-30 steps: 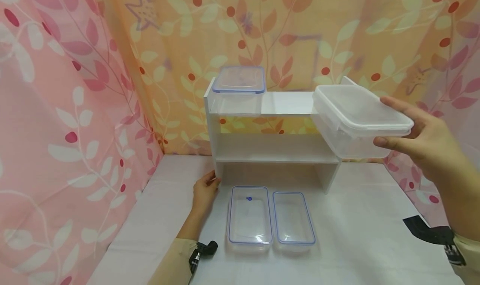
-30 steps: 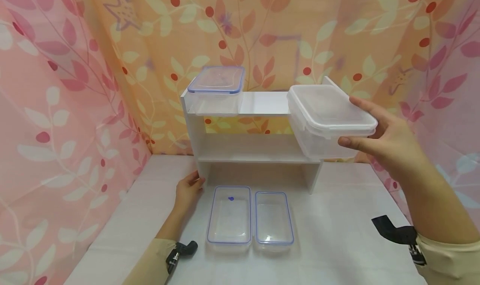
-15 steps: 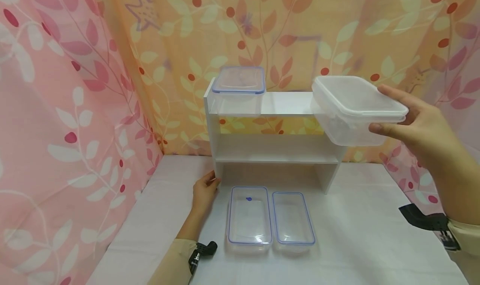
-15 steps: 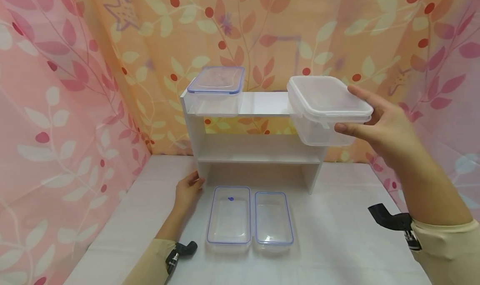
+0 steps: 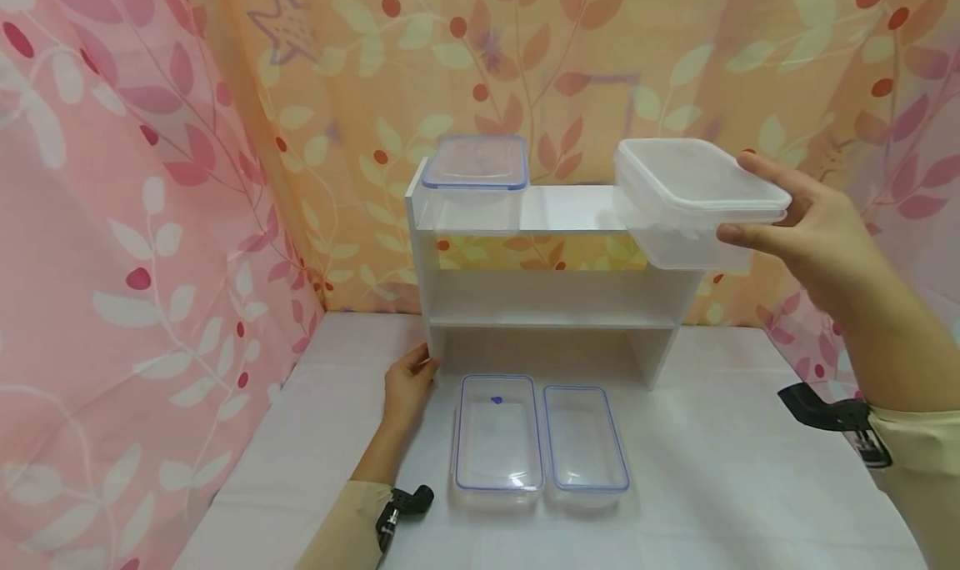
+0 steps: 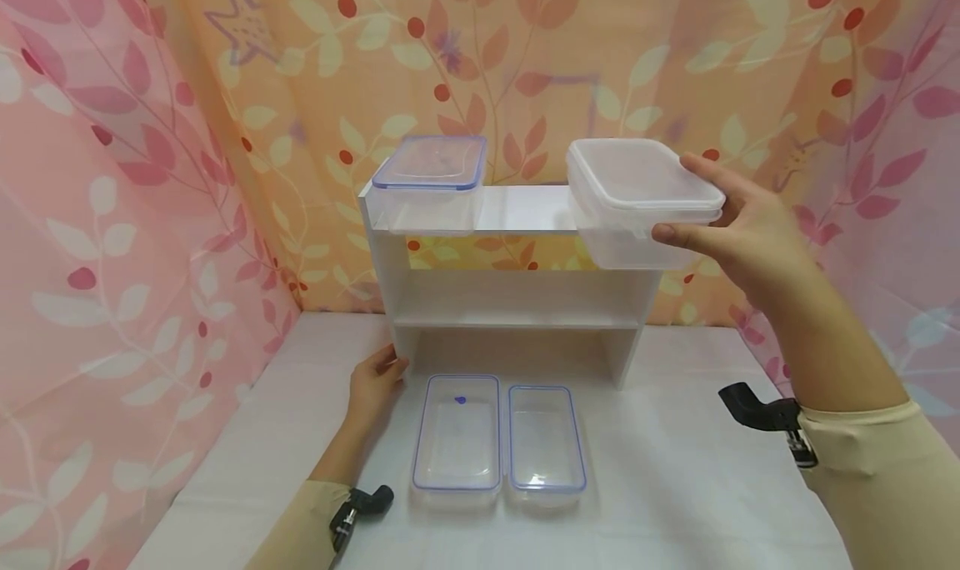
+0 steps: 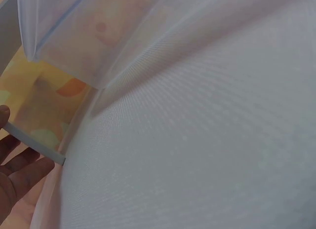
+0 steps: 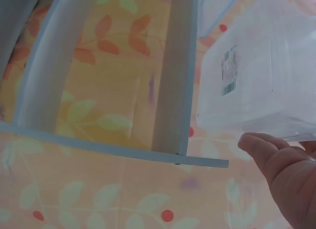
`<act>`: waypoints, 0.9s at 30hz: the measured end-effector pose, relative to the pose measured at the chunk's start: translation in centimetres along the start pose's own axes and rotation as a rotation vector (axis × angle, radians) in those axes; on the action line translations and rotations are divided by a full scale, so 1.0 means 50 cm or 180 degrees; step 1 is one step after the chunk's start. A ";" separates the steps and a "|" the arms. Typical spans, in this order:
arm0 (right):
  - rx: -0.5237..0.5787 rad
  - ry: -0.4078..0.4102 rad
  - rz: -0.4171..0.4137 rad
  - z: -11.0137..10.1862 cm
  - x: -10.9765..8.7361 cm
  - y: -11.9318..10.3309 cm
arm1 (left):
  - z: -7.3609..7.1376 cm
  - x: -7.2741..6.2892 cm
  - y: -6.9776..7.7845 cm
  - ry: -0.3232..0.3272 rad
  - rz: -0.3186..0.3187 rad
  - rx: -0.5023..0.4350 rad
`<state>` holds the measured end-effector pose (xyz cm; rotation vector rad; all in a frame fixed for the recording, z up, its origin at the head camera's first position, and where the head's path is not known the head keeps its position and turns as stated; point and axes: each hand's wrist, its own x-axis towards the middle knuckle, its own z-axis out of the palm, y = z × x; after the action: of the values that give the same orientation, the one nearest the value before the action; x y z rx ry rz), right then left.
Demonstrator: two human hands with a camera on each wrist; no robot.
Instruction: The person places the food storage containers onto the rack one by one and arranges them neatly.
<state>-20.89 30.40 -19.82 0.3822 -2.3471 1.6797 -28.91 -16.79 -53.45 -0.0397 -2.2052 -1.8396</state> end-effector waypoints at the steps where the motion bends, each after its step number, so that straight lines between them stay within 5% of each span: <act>1: -0.0008 0.0002 0.0015 0.000 0.003 0.000 | 0.000 0.001 0.000 -0.0005 -0.0005 -0.0012; 21: 0.0783 0.0026 -0.0047 0.007 0.060 0.008 | -0.001 0.000 -0.002 0.0016 -0.0059 0.0022; 27: 0.0771 -0.0002 -0.0153 0.016 0.076 0.010 | -0.002 0.000 -0.003 0.0021 -0.0041 0.0046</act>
<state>-24.65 29.52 -19.27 0.4777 -2.1211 1.9456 -28.92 -16.90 -53.60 -0.0165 -2.2195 -1.8277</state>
